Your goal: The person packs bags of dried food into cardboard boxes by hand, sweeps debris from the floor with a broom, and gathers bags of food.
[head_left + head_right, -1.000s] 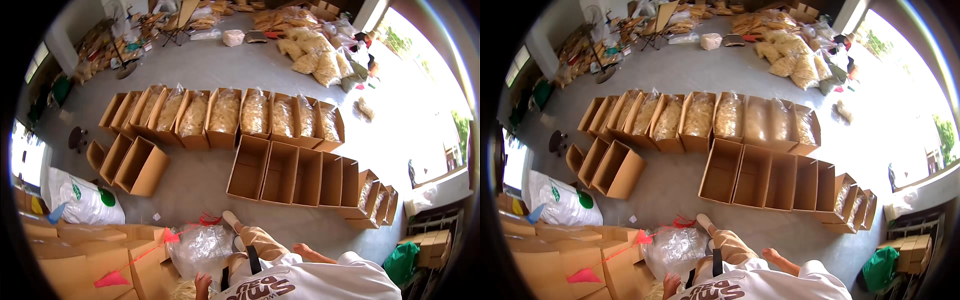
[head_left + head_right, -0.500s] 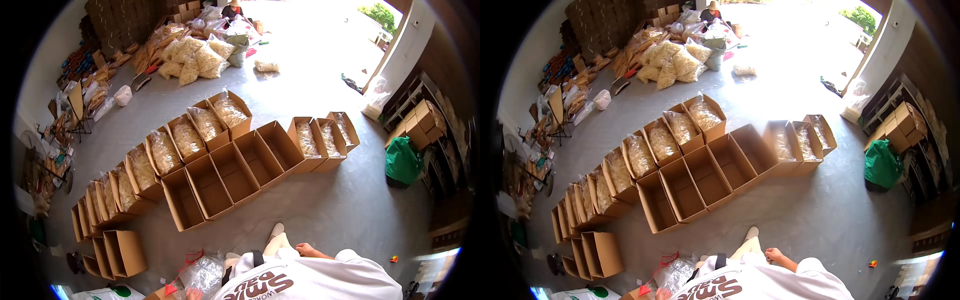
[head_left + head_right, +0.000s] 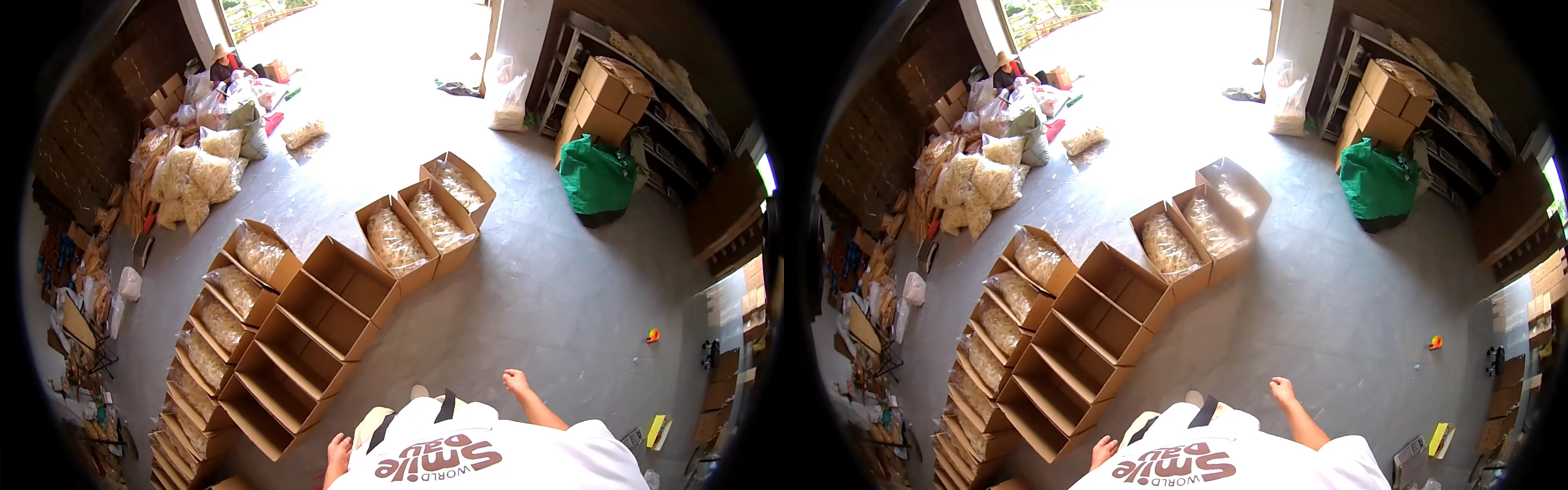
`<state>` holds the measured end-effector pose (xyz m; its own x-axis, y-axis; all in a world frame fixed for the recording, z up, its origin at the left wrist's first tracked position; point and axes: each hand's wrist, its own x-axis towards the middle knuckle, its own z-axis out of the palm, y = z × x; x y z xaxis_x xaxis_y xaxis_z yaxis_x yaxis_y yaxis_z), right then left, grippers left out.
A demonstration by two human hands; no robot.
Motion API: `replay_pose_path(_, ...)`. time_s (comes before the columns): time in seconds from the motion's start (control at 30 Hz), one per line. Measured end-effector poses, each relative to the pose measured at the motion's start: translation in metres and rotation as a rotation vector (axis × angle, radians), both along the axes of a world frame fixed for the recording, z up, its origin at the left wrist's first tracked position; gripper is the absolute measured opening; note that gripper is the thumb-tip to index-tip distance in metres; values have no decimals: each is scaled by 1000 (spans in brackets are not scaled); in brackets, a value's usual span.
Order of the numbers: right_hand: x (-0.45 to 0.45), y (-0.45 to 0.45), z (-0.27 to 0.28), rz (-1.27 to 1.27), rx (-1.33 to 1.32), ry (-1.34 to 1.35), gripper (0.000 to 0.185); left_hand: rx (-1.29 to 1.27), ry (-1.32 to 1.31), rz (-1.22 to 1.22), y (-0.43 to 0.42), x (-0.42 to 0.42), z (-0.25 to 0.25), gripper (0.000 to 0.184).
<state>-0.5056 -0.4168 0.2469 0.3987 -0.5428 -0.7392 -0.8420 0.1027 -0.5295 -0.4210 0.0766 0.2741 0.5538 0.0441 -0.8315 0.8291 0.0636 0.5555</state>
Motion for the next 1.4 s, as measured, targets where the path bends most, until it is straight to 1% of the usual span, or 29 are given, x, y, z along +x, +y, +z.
replay_pose_path(0.03, 3, -8, -3, 21, -55, -90, 30, 55, 44, -84, -14, 24, 3, 47)
replay_pose_path(0.07, 7, -14, -7, -9, -55, -88, 30, 85, 71, -147, -27, 45, 9, 47)
replay_pose_path(0.13, 20, -22, -13, 115, -124, -160, 30, 50, 85, -247, -37, 82, -4, 45)
replay_pose_path(0.17, 25, -25, -12, 184, -202, -195, 31, 104, 120, -265, -45, 99, -5, 42)
replay_pose_path(0.2, 31, -27, -11, 265, -279, -231, 31, 128, 141, -262, -53, 117, -4, 43)
replay_pose_path(0.23, 40, -31, -4, 284, -246, -169, 32, 148, 151, -263, -61, 134, -3, 43)
replay_pose_path(0.3, 52, -41, 9, 322, -267, -112, 32, 181, 174, -214, -74, 163, -1, 43)
replay_pose_path(0.37, 52, -60, -1, 314, -264, -84, 32, 222, 168, -171, -96, 191, -4, 42)
replay_pose_path(0.43, 41, -80, -5, 231, -210, -85, 32, 240, 175, -144, -115, 213, -6, 41)
replay_pose_path(0.47, 23, -90, -23, 170, -180, -57, 32, 264, 193, -178, -131, 227, -12, 41)
replay_pose_path(0.5, 17, -101, -23, 106, -154, -22, 31, 284, 218, -216, -150, 238, -15, 41)
replay_pose_path(0.53, 7, -116, -23, 107, -157, -4, 31, 287, 247, -246, -169, 249, -17, 42)
replay_pose_path(0.6, -9, -126, -3, -468, 210, 144, 31, 310, 247, -298, -224, 277, -7, 42)
replay_pose_path(0.67, -26, -135, -1, -672, 235, 89, 34, 274, 220, -433, -277, 311, 0, 42)
replay_pose_path(0.7, -31, -137, 3, -763, 216, 32, 36, 234, 194, -458, -306, 329, 1, 42)
replay_pose_path(0.73, -34, -138, 6, -791, 221, 38, 36, 192, 165, -479, -335, 346, 3, 42)
replay_pose_path(0.8, -31, -145, 8, -733, 218, 90, 37, 94, 87, -563, -396, 381, 14, 41)
replay_pose_path(0.93, 2, -196, 5, -599, 199, 159, 35, -8, -47, -661, -491, 445, -8, 41)
replay_pose_path(1.0, 18, -234, 1, -565, 187, 166, 34, 1, -91, -666, -531, 467, -21, 38)
replay_pose_path(1.03, 25, -252, -1, -556, 180, 164, 34, -97, -99, -603, -543, 474, -27, 40)
replay_pose_path(1.07, 35, -276, -3, -546, 176, 157, 34, -53, -96, -528, -559, 474, -31, 41)
replay_pose_path(1.13, 54, -326, -4, -558, 167, 138, 33, -8, -78, -489, -585, 468, -23, 41)
replay_pose_path(1.2, 78, -384, -5, -589, 159, 107, 32, 37, 30, -425, -610, 452, -18, 41)
replay_pose_path(1.27, 107, -443, -2, -636, 138, 74, 31, 19, 181, -502, -622, 435, -29, 47)
replay_pose_path(1.33, 146, -510, 3, -660, 101, 46, 31, 36, 244, -491, -632, 413, -53, 45)
replay_pose_path(1.37, 168, -545, 1, -623, 85, 37, 32, 60, 225, -567, -641, 404, -55, 44)
replay_pose_path(1.4, 189, -579, 0, -586, 67, 28, 32, 141, 124, -605, -650, 397, -61, 42)
